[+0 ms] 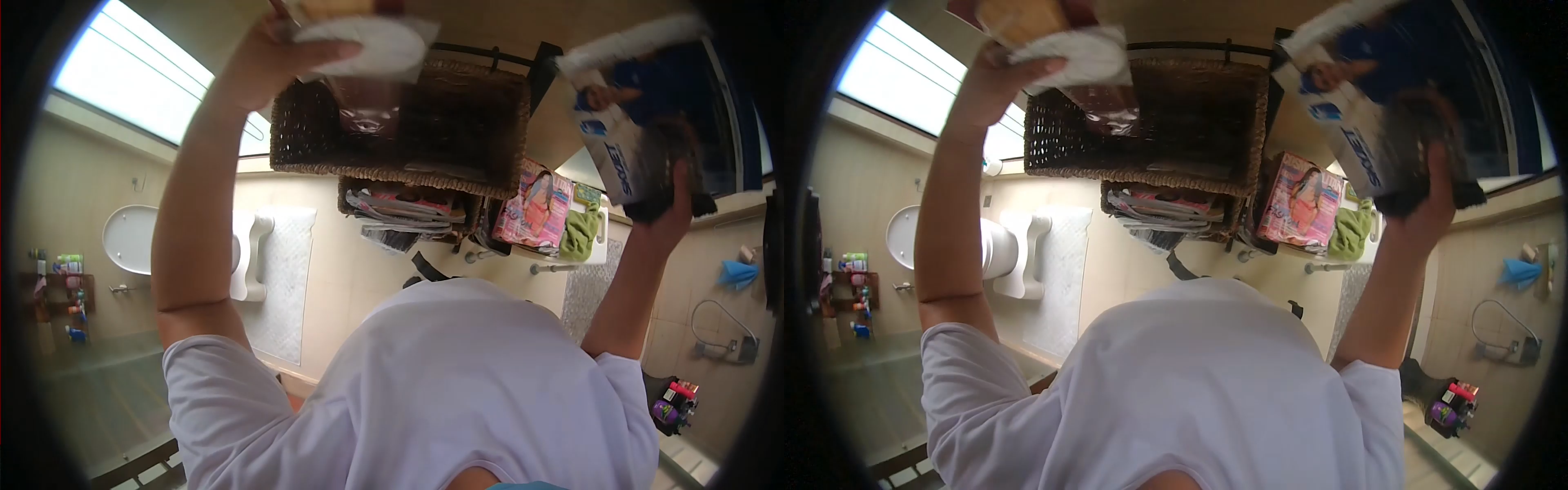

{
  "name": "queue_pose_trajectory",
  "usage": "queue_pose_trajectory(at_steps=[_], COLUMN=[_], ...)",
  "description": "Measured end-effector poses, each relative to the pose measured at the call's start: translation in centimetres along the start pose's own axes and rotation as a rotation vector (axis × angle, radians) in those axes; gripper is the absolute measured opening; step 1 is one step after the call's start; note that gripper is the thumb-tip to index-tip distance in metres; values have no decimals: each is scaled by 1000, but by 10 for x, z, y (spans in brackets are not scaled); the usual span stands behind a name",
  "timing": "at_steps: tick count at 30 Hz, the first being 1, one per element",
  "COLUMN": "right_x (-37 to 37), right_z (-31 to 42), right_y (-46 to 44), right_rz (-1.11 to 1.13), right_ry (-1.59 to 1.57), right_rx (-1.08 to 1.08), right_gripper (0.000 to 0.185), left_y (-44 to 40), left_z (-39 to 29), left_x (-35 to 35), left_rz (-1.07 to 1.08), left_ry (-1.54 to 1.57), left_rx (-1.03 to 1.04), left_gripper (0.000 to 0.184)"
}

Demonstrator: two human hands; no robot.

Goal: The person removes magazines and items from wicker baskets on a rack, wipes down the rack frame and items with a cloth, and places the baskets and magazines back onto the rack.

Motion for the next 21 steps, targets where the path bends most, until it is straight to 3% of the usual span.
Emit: queue_pose_trajectory(at_steps=[1, 3, 6, 8, 10, 13, 15, 19, 21], right_x=[10, 33, 63, 92, 113, 136, 147, 135, 127], right_z=[-3, -7, -18, -19, -31, -49, -64, -79, -71], right_y=[-2, -7, -14, -14, -15, -5, 8, 15, 17], right_rz=[-19, 14, 85, 164, 208, 238, 246, 268, 256], right_ry=[10, 100, 208, 217, 191, 103, -69, -283, -342], right_rx=[12, -56, -110, -165, -43, 131, 295, 530, 477], right_gripper=[40, 38, 34, 29, 26, 26, 26, 29, 35], left_y=[2, -2, -12, -21, -33, -66, -76, -103, -109], left_z=[-4, -7, -80, -95, -109, -115, -108, -106, -108], left_x=[-15, -45, -22, -30, -19, 7, 25, 64, 80], left_rz=[-114, -76, -63, -17, -18, 271, 88, 229, 266], left_ry=[56, 44, 133, 139, 221, 307, 289, 180, 189], left_rx=[56, 36, 306, 257, 206, 223, 165, 217, 228], left_gripper=[39, 41, 49, 46, 44, 45, 48, 54, 55])
Point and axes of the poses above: each hand's wrist, its own y-axis away from the middle knuckle, its own x-axis out of the palm, z = x × y, the point moved 4 cm from there along -y, towards the middle knuckle, and after that the axes turned 5 degrees about z, right-handed, at the moved point
